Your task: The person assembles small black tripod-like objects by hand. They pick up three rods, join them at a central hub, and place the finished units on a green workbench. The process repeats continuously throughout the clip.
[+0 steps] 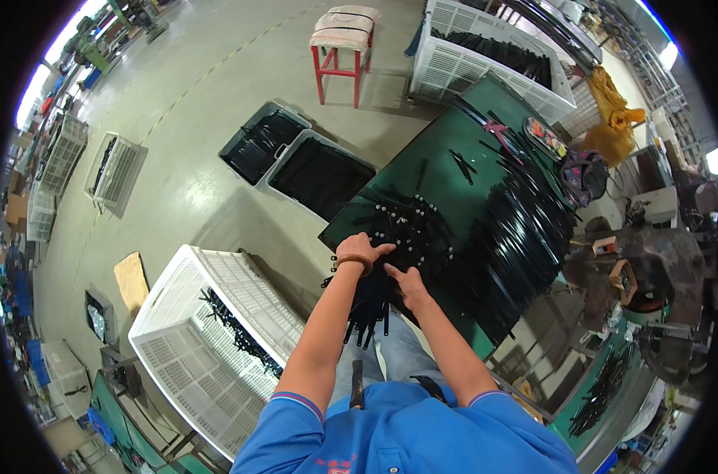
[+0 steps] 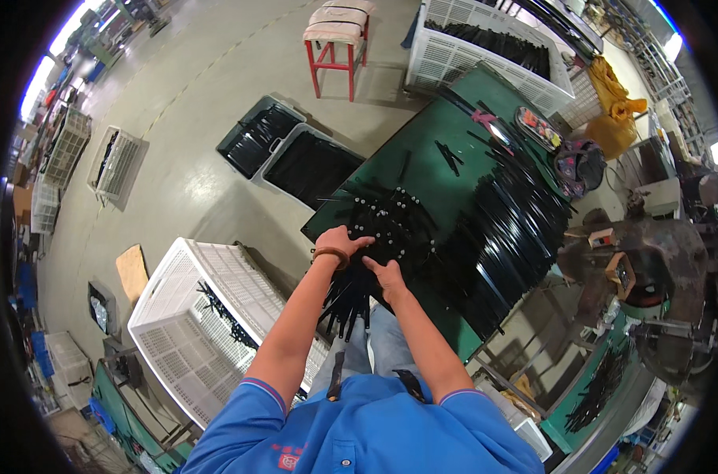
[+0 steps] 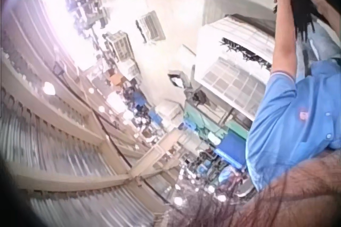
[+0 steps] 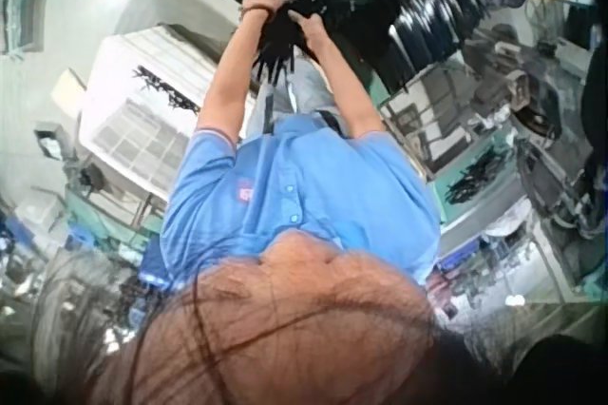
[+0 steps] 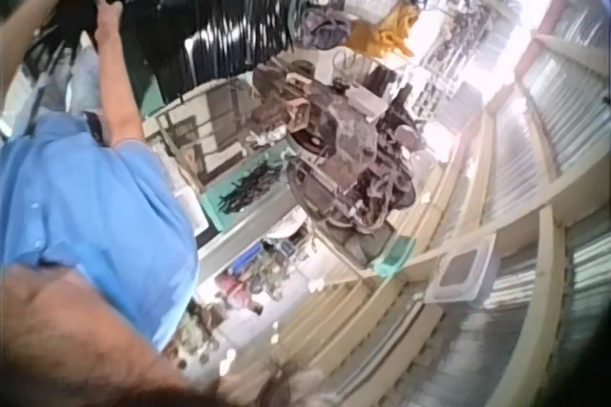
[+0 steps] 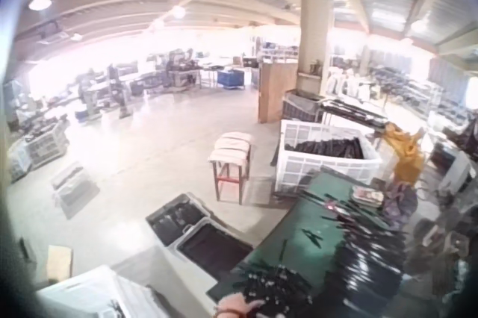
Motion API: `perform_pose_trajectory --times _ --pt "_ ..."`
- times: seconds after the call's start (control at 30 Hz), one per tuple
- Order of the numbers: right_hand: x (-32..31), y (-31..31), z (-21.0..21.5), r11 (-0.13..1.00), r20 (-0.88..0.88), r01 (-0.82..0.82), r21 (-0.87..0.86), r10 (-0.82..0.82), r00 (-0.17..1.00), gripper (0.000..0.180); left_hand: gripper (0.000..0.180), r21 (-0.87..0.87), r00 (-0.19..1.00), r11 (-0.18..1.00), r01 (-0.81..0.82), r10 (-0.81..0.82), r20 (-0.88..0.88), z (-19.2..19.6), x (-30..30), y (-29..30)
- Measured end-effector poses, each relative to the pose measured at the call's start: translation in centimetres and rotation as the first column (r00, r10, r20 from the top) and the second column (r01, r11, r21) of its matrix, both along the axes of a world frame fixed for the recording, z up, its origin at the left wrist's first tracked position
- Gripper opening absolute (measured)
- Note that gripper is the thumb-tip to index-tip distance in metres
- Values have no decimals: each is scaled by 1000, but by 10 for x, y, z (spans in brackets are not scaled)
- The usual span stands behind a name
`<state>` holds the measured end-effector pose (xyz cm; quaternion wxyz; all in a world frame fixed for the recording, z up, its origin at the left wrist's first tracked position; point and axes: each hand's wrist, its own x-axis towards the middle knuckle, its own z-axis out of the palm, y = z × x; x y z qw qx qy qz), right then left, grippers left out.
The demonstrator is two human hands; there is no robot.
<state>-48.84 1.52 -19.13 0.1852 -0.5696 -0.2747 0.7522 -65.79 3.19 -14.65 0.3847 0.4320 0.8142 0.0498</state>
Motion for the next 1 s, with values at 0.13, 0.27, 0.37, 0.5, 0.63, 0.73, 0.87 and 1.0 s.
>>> perform_pose_trajectory --times 0.13,0.27,0.37,0.5,0.63,0.73,0.87,1.0 --pt "-18 24 -4 997 -227 -57 49 67 972 33 84 34 966 987 -156 145 215 -33 -26 -6" --pt "-13 25 18 974 -261 -218 62 227 938 45 66 16 737 908 -418 329 590 -80 -18 -36" --pt "-10 17 19 931 -246 -300 208 347 905 48 42 121 593 738 -664 422 686 -50 8 -68" --pt "-21 -16 60 828 -276 -550 112 557 783 55 41 146 436 467 -872 608 663 -16 33 -141" --pt "-37 -71 90 524 -146 -833 178 851 504 61 52 182 249 170 -969 626 739 38 56 -238" --pt "-50 -140 97 338 -276 -929 152 917 288 65 49 147 64 -85 -986 615 786 29 85 -324" --pt "-71 -251 76 47 -250 -958 284 968 -27 54 30 -161 -404 -536 -828 373 835 35 107 -420" --pt "-120 -371 47 -163 -245 -943 290 940 -238 56 27 -29 -383 -796 -604 259 887 14 94 -528"
